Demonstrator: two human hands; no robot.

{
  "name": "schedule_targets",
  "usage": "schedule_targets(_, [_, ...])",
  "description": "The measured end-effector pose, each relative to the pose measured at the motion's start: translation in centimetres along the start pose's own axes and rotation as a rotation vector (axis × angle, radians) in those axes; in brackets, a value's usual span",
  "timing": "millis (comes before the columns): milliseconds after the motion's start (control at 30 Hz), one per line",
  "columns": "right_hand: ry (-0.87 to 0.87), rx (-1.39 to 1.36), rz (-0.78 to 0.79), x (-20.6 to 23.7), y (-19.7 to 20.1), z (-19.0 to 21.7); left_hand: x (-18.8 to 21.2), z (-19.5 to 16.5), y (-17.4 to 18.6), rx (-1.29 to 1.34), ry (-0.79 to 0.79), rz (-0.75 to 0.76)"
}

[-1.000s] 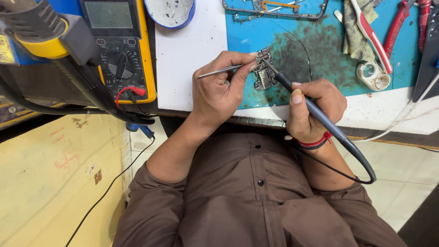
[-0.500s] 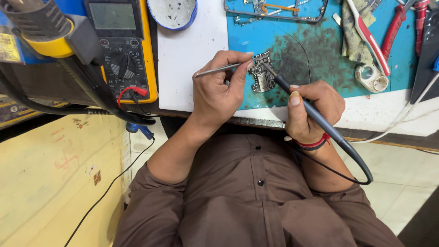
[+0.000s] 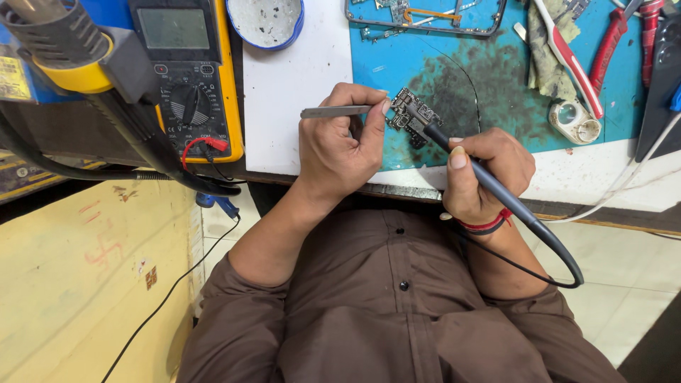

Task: The person uses a soldering iron and tweezers to apply solder to a small circuit board. They repeatedly heat and add solder to specific points on the board while holding it steady with the tweezers.

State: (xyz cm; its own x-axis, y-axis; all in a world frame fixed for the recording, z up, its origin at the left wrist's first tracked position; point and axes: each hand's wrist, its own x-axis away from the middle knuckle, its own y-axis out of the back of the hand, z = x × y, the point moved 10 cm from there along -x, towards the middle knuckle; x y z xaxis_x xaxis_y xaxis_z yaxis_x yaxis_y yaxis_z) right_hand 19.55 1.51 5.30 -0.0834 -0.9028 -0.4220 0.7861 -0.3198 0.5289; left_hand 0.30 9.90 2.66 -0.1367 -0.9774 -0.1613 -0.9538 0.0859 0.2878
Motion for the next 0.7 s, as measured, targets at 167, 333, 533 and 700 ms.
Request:
schedule_targets(167, [0.014,0.005,0.003,-0.10,-0.03,0.10,0.09,-0.13,-0.07,0.001,-0.012,0.008])
schedule_targets(333, [0.005,0.004,0.001,-0.01,0.06,0.03,0.15,-0.12,-0.15,0.001,-0.031,0.020])
schedule_targets(533, [0.008,0.015,-0.002,-0.03,-0.03,0.18,0.08,-0.13,-0.15,0.003,-0.031,0.021])
schedule_targets(700, [0.009,-0.016,0.005,-0.08,0.02,0.16,0.07,-0.16,-0.22,0.003,-0.027,0.026])
